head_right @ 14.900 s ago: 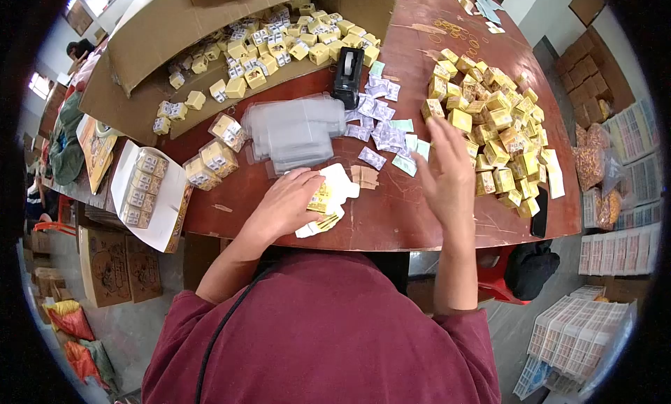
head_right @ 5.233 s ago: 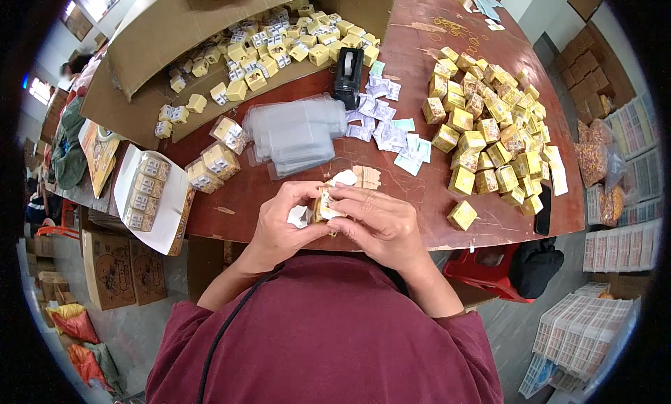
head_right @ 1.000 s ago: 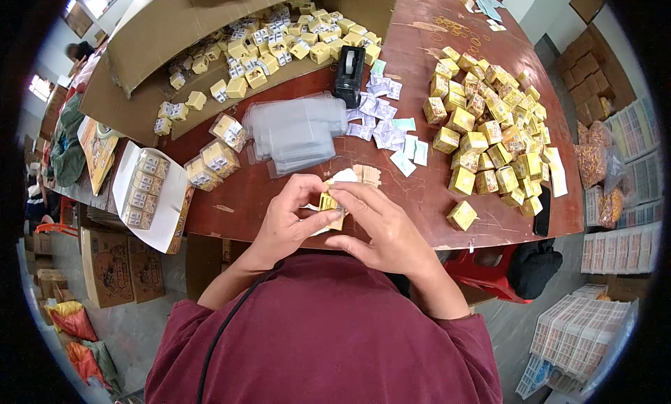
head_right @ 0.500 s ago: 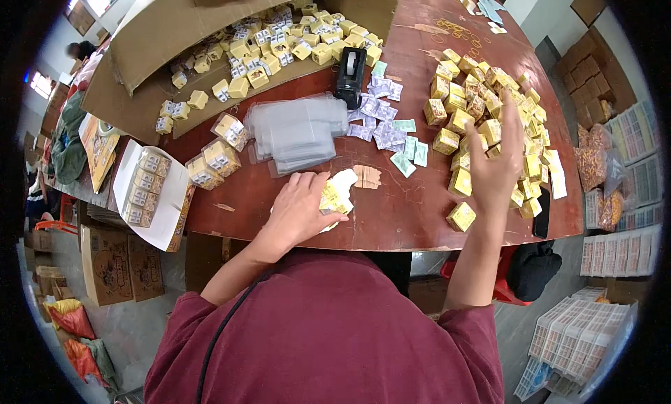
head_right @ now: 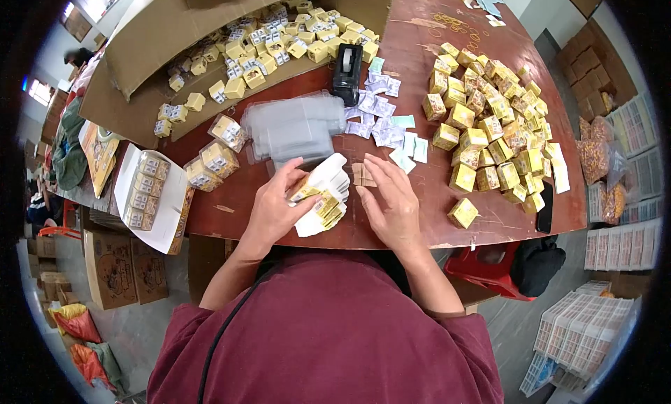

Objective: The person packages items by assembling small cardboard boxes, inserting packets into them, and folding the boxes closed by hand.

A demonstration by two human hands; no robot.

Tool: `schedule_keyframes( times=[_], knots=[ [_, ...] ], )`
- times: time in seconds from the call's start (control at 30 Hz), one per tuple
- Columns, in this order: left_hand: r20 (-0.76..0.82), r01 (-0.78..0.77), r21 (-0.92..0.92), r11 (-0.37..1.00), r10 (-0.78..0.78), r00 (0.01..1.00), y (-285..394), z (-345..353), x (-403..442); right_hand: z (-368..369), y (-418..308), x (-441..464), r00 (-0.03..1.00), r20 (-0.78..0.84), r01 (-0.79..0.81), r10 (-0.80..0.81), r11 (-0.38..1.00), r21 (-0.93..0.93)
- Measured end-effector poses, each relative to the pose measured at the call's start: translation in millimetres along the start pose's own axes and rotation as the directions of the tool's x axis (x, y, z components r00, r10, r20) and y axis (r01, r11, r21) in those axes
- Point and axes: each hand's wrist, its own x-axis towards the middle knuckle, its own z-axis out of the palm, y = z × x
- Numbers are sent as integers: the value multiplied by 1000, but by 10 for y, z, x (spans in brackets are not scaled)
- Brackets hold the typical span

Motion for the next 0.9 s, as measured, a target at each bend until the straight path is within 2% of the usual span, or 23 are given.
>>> schedule_keyframes(
  times=[0.07, 0.17, 0.33, 0.43, 0.47, 0.53, 0.57, 0.67, 0.7, 0.8, 0.87, 0.9],
  knots=[
    [-10, -13, -36, 999, 12, 1000, -26, -35, -9, 79, -34, 17, 999, 11, 43, -43, 999, 29],
    [-56, -46, -489, 871, 21, 998, -71, 8, -24, 136, -61, -19, 986, 1, 165, -166, 983, 80],
    [-20, -57, -583, 810, 56, 998, 283, -69, -105, 48, -380, 104, 930, -32, 367, -366, 930, 23],
    [-40, -116, -614, 781, 116, 992, 343, 12, -154, -43, -402, 124, 914, 77, 400, -400, 916, 6],
    [-65, -186, -546, 817, 180, 981, 342, 10, -142, -71, -415, 120, 911, 101, 402, -401, 916, 12],
    [-102, -322, -396, 860, 307, 946, 335, 0, -120, -108, -496, 117, 941, 42, 337, -336, 941, -19],
    [-144, -349, -389, 853, 318, 937, 360, 17, -110, -119, -533, 125, 953, 12, 304, -304, 952, -31],
    [-131, -496, -137, 857, 481, 867, 439, -77, -78, -148, -576, 192, 971, -34, 240, -238, 969, 58],
    [-117, -468, -178, 865, 454, 883, 434, -75, -83, -130, -486, 182, 971, 17, 231, -239, 952, 202],
    [-59, -370, -318, 873, 371, 927, 451, -72, -94, -92, -335, 160, 950, 72, 266, -304, 907, 326],
    [-10, -275, -425, 862, 300, 954, 510, -113, -119, -42, -297, 149, 957, -9, 270, -291, 875, 401],
    [-15, -208, -546, 812, 239, 971, 513, -91, -136, -21, -284, 141, 961, -25, 261, -276, 868, 422]
  ],
)
